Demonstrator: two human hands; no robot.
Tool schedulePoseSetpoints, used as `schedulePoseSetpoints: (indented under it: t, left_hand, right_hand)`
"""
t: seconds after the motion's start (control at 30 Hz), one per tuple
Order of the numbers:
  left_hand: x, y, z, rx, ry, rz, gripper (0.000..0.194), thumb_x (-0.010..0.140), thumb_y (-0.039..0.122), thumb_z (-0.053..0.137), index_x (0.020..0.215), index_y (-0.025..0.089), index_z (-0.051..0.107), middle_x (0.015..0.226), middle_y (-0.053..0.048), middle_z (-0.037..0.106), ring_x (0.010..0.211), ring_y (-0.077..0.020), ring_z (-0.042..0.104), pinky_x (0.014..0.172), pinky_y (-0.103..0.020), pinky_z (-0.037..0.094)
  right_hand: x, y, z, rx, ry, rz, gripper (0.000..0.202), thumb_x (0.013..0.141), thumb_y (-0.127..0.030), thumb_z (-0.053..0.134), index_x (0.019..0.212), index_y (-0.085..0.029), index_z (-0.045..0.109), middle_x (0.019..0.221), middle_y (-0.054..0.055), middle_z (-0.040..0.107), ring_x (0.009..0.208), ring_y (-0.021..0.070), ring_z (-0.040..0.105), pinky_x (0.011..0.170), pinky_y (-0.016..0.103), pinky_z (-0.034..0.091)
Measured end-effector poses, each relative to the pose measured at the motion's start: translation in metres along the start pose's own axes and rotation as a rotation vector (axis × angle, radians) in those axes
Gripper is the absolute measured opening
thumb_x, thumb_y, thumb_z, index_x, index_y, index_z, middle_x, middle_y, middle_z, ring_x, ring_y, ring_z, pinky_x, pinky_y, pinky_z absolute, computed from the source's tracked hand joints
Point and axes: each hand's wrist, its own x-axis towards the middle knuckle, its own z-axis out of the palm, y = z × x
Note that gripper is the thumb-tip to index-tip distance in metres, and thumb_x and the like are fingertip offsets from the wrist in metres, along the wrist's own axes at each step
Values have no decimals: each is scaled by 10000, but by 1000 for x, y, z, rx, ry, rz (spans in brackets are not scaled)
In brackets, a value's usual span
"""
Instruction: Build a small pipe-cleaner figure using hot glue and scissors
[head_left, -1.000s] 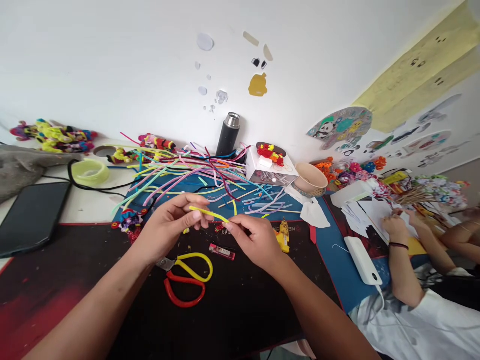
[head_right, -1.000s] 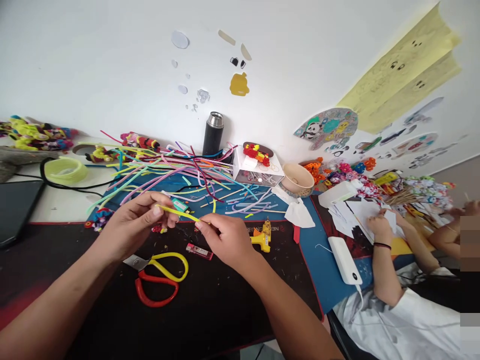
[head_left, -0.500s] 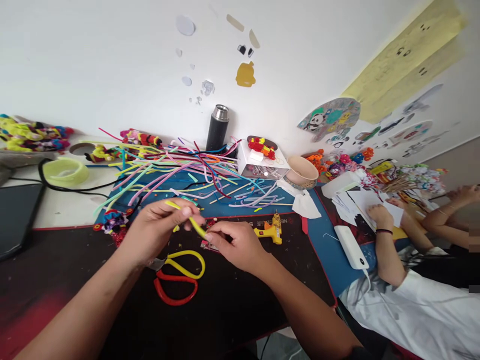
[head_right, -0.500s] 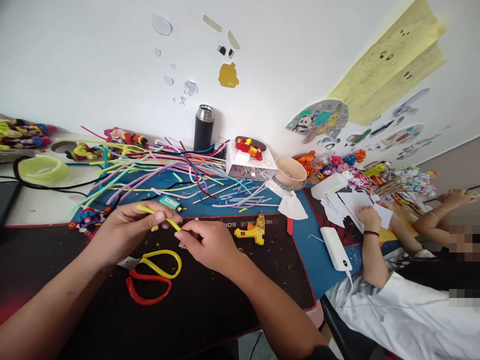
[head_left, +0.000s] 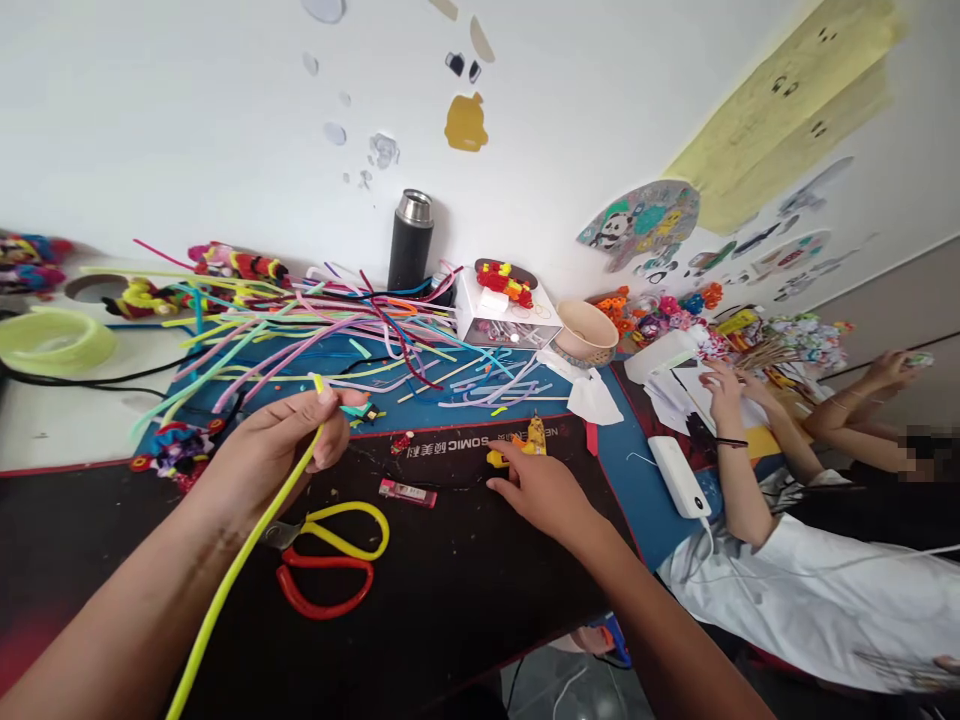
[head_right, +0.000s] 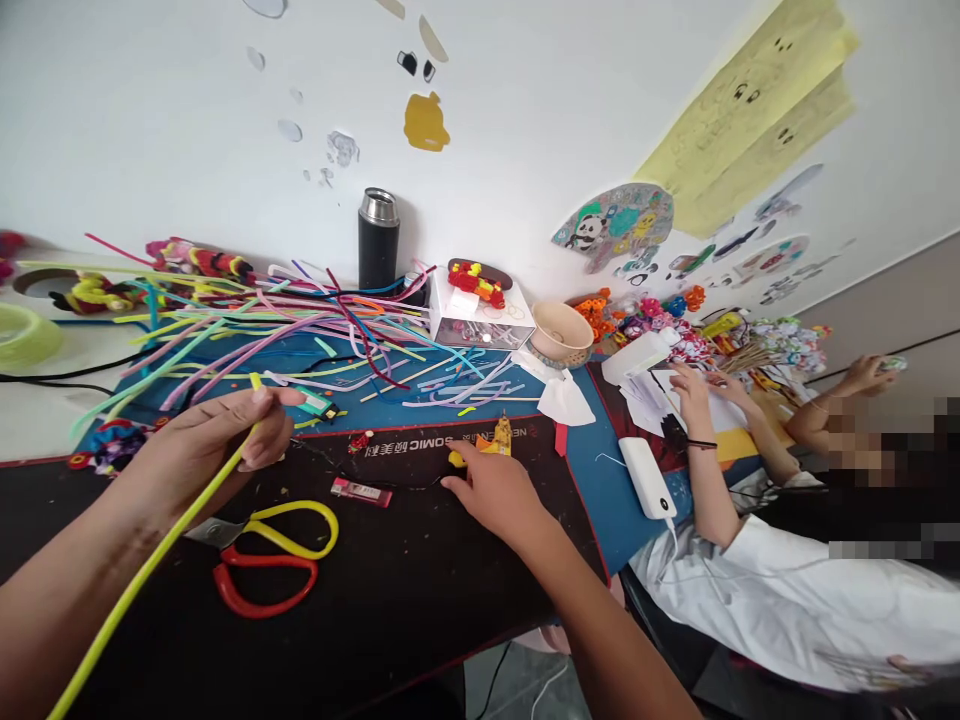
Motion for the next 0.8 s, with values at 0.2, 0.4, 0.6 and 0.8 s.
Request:
schedulePoseSetpoints:
  t: [0.2, 0.4, 0.6, 0.8]
  left_hand:
    - [3, -2, -1, -7, 27, -7, 348, 826, 439, 966, 913, 134, 825, 509, 27, 546, 496, -110, 468, 505, -243, 368]
    - [2, -2, 7, 72, 39, -12, 403, 797, 508, 973, 843, 142, 809, 497, 32, 542, 499, -118, 449, 521, -264, 372]
    - [-6, -1, 21, 108, 20, -95, 503, 714, 605, 1004, 795, 147, 816, 530, 0, 634, 509, -126, 520, 528, -252, 435]
    - [-11, -8, 28, 206, -110, -252, 594, 699, 717, 972, 901, 170, 860, 719, -89, 799, 560, -192, 690, 521, -271, 522]
  right_hand:
    - [8, 8, 19, -103, 74, 54, 468, 1116, -326, 614, 1581, -276, 643, 1118, 98, 873, 1018, 312, 831, 825, 349, 525]
    - [6, 7, 19, -73, 100, 76, 422, 1122, -331, 627, 1528, -233, 690, 1063, 98, 886, 1028, 329, 842, 832, 360, 553]
    - [-11, 13, 21, -31, 268, -164, 364, 1139, -327, 607, 1473, -230, 713, 1222, 96, 874, 999, 301, 852, 804, 334, 563]
    - [-9, -14, 24, -50, 502, -521, 374, 1195, -357, 509, 1482, -184, 676, 1125, 104, 881, 871, 235, 833, 747, 299, 531]
